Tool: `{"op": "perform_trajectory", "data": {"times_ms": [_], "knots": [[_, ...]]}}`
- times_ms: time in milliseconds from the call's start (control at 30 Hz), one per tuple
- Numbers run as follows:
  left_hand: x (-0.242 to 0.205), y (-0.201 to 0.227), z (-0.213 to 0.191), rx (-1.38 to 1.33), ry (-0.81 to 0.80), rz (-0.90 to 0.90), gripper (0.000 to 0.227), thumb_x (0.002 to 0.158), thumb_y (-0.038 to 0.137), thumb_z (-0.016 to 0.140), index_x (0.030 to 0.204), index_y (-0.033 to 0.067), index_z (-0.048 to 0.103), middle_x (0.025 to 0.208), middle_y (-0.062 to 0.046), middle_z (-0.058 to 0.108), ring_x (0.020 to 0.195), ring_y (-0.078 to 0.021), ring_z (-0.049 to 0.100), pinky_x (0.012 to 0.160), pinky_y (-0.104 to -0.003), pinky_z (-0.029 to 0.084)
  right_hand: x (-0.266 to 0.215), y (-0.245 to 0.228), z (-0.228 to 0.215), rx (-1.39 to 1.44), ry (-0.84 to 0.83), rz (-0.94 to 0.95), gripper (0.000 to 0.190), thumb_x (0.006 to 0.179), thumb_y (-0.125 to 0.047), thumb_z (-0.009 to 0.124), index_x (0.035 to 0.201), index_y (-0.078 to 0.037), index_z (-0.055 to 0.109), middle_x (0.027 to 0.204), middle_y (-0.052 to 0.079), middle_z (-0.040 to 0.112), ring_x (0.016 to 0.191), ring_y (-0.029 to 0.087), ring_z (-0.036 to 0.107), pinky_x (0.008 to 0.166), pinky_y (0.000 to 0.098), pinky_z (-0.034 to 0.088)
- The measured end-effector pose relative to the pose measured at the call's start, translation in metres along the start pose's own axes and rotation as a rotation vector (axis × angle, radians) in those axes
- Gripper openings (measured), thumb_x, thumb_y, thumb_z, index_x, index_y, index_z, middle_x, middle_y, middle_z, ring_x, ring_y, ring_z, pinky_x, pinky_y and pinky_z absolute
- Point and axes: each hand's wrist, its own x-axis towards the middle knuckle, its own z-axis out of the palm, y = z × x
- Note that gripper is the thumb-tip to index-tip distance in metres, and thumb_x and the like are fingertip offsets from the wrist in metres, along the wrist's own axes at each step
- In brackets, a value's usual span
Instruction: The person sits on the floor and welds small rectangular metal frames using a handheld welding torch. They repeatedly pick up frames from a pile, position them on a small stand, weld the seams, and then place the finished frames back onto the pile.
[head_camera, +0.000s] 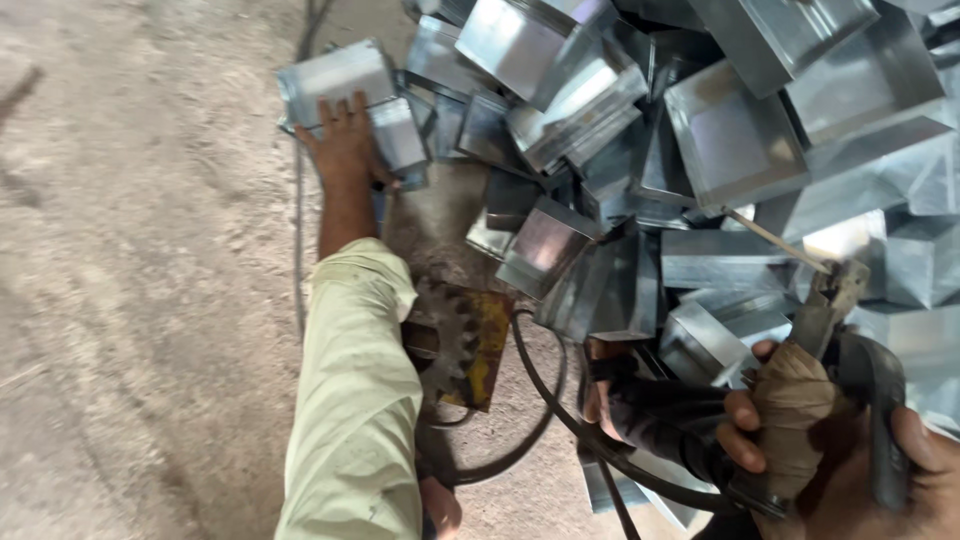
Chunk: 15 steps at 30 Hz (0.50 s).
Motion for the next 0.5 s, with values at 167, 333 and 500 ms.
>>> {"op": "perform_trajectory", "data": {"times_ms": [167, 333, 500], "knots": [[0.009, -0.012, 0.028, 0.004, 0.031, 0.088, 0.142, 0.047, 0.035, 0.101, 0.162, 0.0025, 0.025, 0.156, -0.018, 0.045, 0.149, -0.0379, 0.038, 0.127, -0.067, 0.022, -0.005, 0.008, 0.027, -0.117, 0.131, -0.272, 0.087, 0.09, -0.057, 0.055, 0.148, 0.008, 0.047, 0.124, 0.021, 0.058, 0.091, 0.03, 0.053, 0.063, 0.0395, 0.04], [-0.041, 0.007, -0.012, -0.163, 0.391, 0.294, 0.145, 0.042, 0.05, 0.105, 0.15, -0.0081, 0.028, 0.144, -0.03, 0.042, 0.135, -0.0474, 0.039, 0.113, -0.064, 0.025, -0.014, 0.007, 0.04, -0.038, 0.016, -0.314, 0.084, 0.091, -0.058, 0.057, 0.147, 0.003, 0.05, 0.124, 0.016, 0.059, 0.096, 0.031, 0.058, 0.069, 0.0402, 0.044], [-0.14, 0.075, -0.033, -0.453, 0.663, 0.598, 0.134, 0.051, 0.049, 0.105, 0.15, -0.0075, 0.033, 0.143, -0.029, 0.047, 0.134, -0.0474, 0.045, 0.113, -0.057, 0.035, -0.019, 0.005, 0.034, 0.146, -0.093, -0.259, 0.074, 0.092, -0.053, 0.058, 0.14, 0.003, 0.054, 0.12, 0.016, 0.063, 0.094, 0.031, 0.059, 0.072, 0.0412, 0.046]]}}
